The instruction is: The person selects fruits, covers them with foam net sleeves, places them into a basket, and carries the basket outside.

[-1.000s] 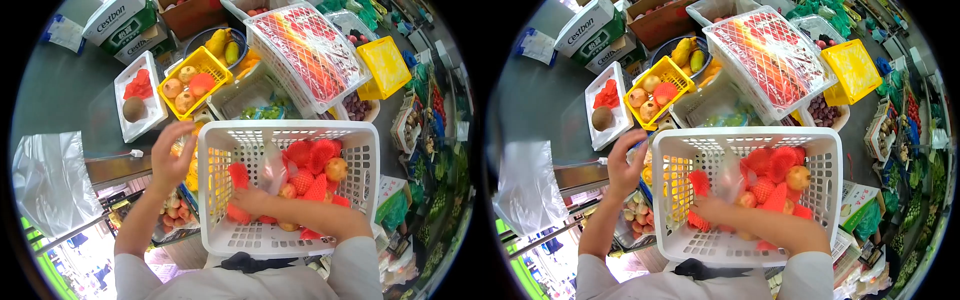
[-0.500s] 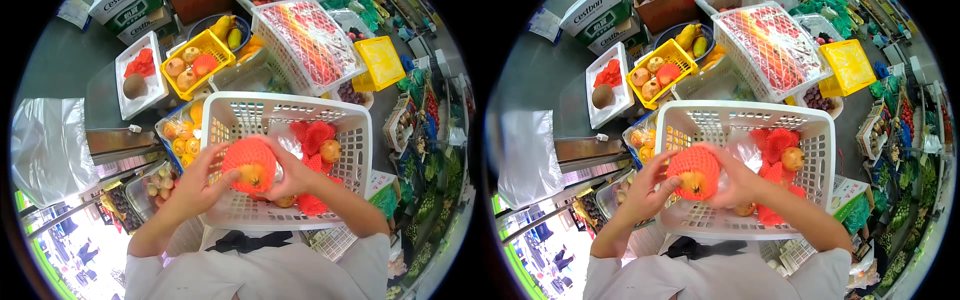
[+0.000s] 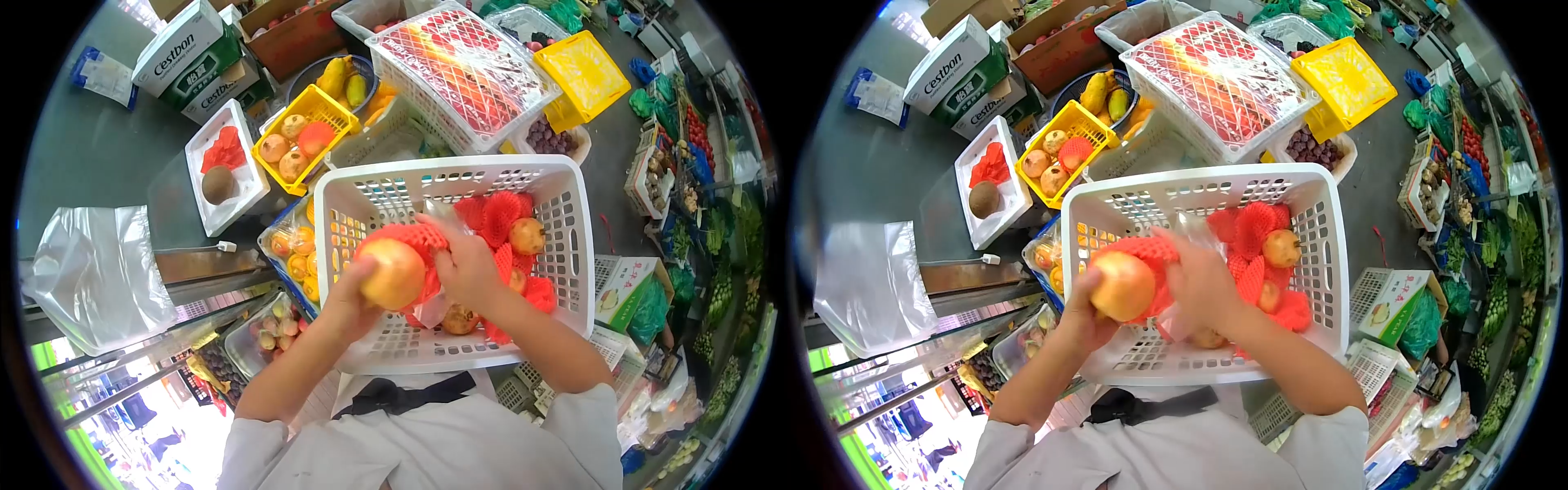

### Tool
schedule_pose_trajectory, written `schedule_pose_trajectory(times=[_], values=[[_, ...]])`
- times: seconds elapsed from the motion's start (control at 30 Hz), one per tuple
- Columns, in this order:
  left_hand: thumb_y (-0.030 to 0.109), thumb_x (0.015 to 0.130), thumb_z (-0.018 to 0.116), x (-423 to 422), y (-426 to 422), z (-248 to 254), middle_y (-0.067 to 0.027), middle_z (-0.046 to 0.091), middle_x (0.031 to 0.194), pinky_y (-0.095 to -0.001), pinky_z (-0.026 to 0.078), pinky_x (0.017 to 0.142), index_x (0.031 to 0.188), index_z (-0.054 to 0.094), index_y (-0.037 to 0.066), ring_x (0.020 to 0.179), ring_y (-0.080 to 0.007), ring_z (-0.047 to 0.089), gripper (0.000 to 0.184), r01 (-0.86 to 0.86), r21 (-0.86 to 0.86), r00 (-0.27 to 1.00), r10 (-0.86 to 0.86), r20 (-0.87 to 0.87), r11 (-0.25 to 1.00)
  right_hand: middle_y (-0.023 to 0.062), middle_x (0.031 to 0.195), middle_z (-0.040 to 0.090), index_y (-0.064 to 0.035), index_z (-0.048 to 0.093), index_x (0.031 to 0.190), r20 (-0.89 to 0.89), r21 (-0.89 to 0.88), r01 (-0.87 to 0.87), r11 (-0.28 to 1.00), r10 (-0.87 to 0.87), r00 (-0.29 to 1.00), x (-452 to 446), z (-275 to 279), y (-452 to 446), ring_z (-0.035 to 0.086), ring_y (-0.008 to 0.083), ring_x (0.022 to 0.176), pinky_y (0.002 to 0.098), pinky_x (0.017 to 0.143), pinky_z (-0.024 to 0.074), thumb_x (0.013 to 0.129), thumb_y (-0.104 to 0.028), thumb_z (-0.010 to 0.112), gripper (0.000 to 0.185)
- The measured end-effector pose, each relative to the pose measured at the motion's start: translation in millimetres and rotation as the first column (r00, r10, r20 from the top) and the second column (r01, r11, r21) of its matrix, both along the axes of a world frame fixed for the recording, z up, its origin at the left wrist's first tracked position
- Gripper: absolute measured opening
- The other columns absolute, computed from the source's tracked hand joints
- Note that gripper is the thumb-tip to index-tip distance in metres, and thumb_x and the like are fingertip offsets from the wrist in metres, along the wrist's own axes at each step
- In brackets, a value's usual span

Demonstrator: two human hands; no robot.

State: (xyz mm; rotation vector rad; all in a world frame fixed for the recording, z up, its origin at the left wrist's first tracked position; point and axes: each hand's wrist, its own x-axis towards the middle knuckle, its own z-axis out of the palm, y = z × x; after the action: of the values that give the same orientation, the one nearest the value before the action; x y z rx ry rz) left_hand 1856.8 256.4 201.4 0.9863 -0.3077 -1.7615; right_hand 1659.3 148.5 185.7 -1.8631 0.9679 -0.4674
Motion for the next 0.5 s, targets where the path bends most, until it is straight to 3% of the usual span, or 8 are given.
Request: schedule_pose_trajectory(times=[0.03, 0.13, 0.17, 0.27, 0.33, 0.4, 0.47, 0.5], values=[[0.054, 0.090, 0.065, 4.3, 2.0, -0.9, -0.0106, 0.063, 0.132, -0.0427, 0.052, 0.104, 0.144, 0.050, 0.009, 0.123, -0.0255, 0.063, 0.072, -0.063, 0.031, 0.959, 0.069, -0.276, 0.998, 0.0246, 0.119, 0.070, -0.0050, 0.060, 0.141, -0.173, 0.080, 0.021, 0.997, -0.007, 0.985, -1.4, -10.8, -3.6, 0.071, 0.0411, 0.104, 0.0426, 0.091, 0.0574, 0.085, 0.002, 0.056, 0.057], [0.068, 0.087, 0.060, 4.3, -2.6, 11.2, -0.0095, 0.064, 0.131, -0.0475, 0.053, 0.100, 0.140, 0.053, 0.011, 0.120, -0.0273, 0.065, 0.078, -0.167, 0.108, 0.941, 0.191, -0.280, 0.980, 0.0259, 0.123, 0.069, -0.0065, 0.057, 0.144, -0.390, 0.204, -0.111, 0.973, 0.185, 0.902, 1.3, 14.6, -6.2, 0.069, 0.0424, 0.108, 0.0426, 0.094, 0.0558, 0.083, 0.003, 0.056, 0.062], [0.068, 0.093, 0.054, 4.1, -1.2, 6.3, -0.0075, 0.064, 0.133, -0.0480, 0.053, 0.101, 0.141, 0.053, 0.012, 0.121, -0.0263, 0.064, 0.073, -0.175, 0.065, 0.957, 0.186, -0.222, 0.982, 0.0264, 0.136, 0.061, -0.0078, 0.048, 0.151, -0.176, -0.011, -0.098, 0.995, 0.095, 0.980, 6.0, 14.9, 1.8, 0.061, 0.0423, 0.123, 0.0434, 0.105, 0.0496, 0.081, 0.001, 0.059, 0.072], [0.071, 0.098, 0.044, -0.5, -2.1, 7.7, -0.0074, 0.066, 0.133, -0.0440, 0.056, 0.099, 0.140, 0.056, 0.018, 0.119, -0.0260, 0.067, 0.069, -0.261, 0.165, 0.955, 0.279, -0.096, 0.951, 0.0255, 0.149, 0.046, -0.0104, 0.039, 0.156, -0.043, -0.345, -0.255, 0.903, 0.257, 0.966, 13.8, 49.2, 1.4, 0.049, 0.0450, 0.134, 0.0482, 0.113, 0.0433, 0.074, 0.001, 0.067, 0.087], [0.067, 0.105, 0.036, -6.1, -2.1, 12.2, -0.0107, 0.064, 0.135, -0.0387, 0.053, 0.105, 0.143, 0.054, 0.012, 0.124, -0.0236, 0.064, 0.070, -0.321, 0.169, 0.935, 0.341, -0.103, 0.932, 0.0244, 0.151, 0.044, -0.0098, 0.040, 0.155, -0.004, -0.263, -0.378, 0.888, 0.391, 0.920, 18.7, 71.4, 2.8, 0.046, 0.0441, 0.138, 0.0478, 0.116, 0.0397, 0.074, -0.002, 0.071, 0.086], [0.059, 0.110, 0.029, -7.1, 1.7, -3.2, -0.0140, 0.061, 0.138, -0.0382, 0.050, 0.108, 0.145, 0.051, 0.005, 0.128, -0.0234, 0.061, 0.068, -0.330, 0.006, 0.926, 0.323, 0.195, 0.944, 0.0233, 0.154, 0.041, -0.0092, 0.041, 0.154, 0.040, -0.188, -0.509, 0.840, 0.524, 0.851, 28.6, 71.4, -1.5, 0.043, 0.0431, 0.141, 0.0474, 0.119, 0.0361, 0.074, -0.004, 0.074, 0.086], [0.053, 0.113, 0.024, -3.7, 12.4, -19.3, -0.0156, 0.060, 0.138, -0.0370, 0.049, 0.108, 0.144, 0.050, 0.000, 0.127, -0.0226, 0.060, 0.067, -0.331, 0.002, 0.918, 0.322, 0.233, 0.943, 0.0234, 0.150, 0.046, -0.0078, 0.042, 0.152, 0.085, -0.101, -0.439, 0.893, 0.447, 0.891, 39.3, 52.5, -8.4, 0.047, 0.0393, 0.139, 0.0469, 0.117, 0.0384, 0.074, -0.011, 0.082, 0.087], [0.049, 0.114, 0.026, -3.0, 17.2, -22.5, -0.0156, 0.061, 0.132, -0.0345, 0.050, 0.100, 0.140, 0.052, 0.001, 0.119, -0.0218, 0.061, 0.061, -0.246, -0.117, 0.829, 0.271, 0.488, 0.962, 0.0181, 0.145, 0.054, -0.0087, 0.045, 0.150, 0.062, 0.071, -0.407, 0.910, 0.404, 0.913, 46.1, 58.0, -12.4, 0.054, 0.0328, 0.135, 0.0454, 0.113, 0.0439, 0.072, -0.016, 0.089, 0.090]])
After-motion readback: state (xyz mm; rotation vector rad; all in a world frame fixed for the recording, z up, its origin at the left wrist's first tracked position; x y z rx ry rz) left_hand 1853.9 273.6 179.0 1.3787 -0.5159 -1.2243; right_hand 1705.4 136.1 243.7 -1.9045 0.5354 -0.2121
